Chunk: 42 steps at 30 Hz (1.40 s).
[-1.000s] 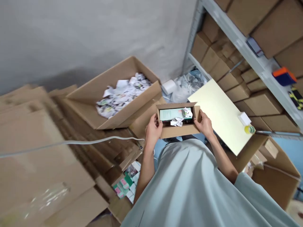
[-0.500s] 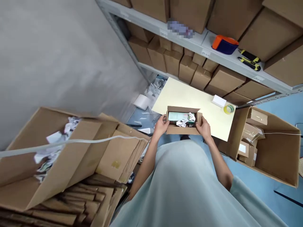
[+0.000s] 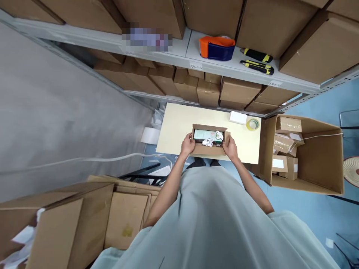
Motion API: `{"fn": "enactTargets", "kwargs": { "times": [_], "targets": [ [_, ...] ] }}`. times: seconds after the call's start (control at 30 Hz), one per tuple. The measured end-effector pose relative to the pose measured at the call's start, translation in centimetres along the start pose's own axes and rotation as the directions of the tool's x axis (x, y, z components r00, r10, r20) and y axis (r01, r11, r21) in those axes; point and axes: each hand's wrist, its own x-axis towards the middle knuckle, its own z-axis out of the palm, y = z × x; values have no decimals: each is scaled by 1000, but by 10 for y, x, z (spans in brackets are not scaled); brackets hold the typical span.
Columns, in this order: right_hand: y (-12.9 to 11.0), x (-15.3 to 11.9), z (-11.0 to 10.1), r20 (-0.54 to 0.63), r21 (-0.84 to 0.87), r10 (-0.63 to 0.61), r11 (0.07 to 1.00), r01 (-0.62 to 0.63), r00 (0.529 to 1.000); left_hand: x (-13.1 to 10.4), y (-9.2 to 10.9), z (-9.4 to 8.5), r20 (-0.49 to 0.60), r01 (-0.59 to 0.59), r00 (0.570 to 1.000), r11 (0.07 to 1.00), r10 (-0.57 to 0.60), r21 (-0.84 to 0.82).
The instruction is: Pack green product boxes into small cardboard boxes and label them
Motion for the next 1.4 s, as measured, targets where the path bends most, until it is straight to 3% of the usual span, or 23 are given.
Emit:
{"fn": "enactTargets", "kwargs": {
  "times": [0.1, 0.17, 0.27, 0.37, 0.47, 0.63, 0.93, 1.03, 1.1, 1.2, 1.3, 1.4],
  "targets": [
    [-6, -5, 1, -6, -3, 35, 999, -35, 999, 14, 3, -7, 41, -20, 999, 999, 18, 36],
    [-14, -10, -4, -30, -32, 29, 999, -30, 999, 16, 5, -15, 14, -72, 997, 993, 71, 95],
    [-32, -14, -15, -112, -125, -74, 990, 60, 991, 7, 12, -27, -46, -297, 948, 928, 315, 225],
    [-53, -10, -22, -64, -212, -182, 963, 165, 981, -6, 27, -28, 118, -516, 855, 805, 505, 294],
    [-75, 2, -22, 55, -295, -154, 941, 163, 987, -13, 49, -13, 347, -563, 822, 739, 452, 370],
    [-100, 16, -15, 144, -394, -96, 907, 147, 985, -6, 76, 8, 465, -533, 829, 689, 310, 491],
    [-110, 11, -11, 202, -365, -101, 915, 171, 974, 21, 77, -16, 311, -361, 911, 887, 271, 287],
    [-98, 7, -20, 128, -269, -143, 947, 173, 981, 21, 64, -24, 177, -364, 927, 905, 330, 220],
    [-82, 2, -29, 17, -205, -161, 965, 161, 987, 21, 50, -29, 53, -365, 931, 911, 362, 190],
    [-54, -6, -39, -181, -127, -52, 992, 29, 982, 22, 28, -37, -82, -244, 962, 954, 261, 175],
    [-35, -13, -44, -218, 22, 159, 987, -158, 963, 22, 15, -42, -54, -28, 998, 990, 36, 136],
    [-34, -18, -46, -163, 164, 233, 965, -207, 959, 17, 14, -46, -37, 22, 999, 990, -17, 138]
  ]
}}
